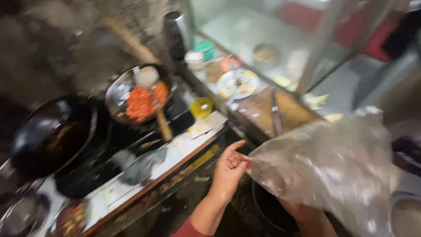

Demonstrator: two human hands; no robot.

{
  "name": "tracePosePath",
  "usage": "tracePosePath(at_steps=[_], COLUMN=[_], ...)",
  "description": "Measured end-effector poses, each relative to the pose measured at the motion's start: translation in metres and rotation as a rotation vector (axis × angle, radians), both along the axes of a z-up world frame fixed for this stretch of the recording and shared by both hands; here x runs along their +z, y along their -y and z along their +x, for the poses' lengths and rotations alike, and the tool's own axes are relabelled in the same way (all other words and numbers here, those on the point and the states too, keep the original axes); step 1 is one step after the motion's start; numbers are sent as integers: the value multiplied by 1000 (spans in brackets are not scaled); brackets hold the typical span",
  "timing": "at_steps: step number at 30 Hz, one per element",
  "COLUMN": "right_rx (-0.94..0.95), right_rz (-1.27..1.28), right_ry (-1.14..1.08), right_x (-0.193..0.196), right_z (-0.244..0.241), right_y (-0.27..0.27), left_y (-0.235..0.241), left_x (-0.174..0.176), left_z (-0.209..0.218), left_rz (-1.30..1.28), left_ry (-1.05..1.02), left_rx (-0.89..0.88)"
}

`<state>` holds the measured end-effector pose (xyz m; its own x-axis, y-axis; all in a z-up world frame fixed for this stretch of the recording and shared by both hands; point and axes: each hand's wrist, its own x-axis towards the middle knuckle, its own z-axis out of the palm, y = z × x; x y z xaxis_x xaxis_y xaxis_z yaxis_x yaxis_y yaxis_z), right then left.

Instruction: The person adds a paste from a plastic bag into a wok containing a red sauce and stirs the mixture with a spatula. They then return to the counter to handle the bag again before resuming stirring the wok.

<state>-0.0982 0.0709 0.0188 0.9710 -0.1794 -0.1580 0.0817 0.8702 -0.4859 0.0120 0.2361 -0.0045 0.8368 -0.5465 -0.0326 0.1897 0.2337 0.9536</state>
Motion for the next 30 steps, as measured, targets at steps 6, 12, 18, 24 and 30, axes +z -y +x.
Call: tracePosePath(at_steps=[6,12,18,24,30], right_rx=[317,651,194,-222,95], right_rz=[-55,-685,-1419,-1778,-1668], right_ry=[10,-62,275,484,411], right_x=[-26,-23,33,51,66], right_z=[6,26,24,22,34], right_y=[-111,-223,-332,-402,-416], left_y=[-150,-278,-337,-371,-400], left_x=[20,31,20,30,37], left_z=[-29,-48,-78,-89,-92], left_rz=[-102,-531,-886,-1039,-978], left_ry=[-144,-476,-590,-598,-653], left_rx=[65,236,168,135,248])
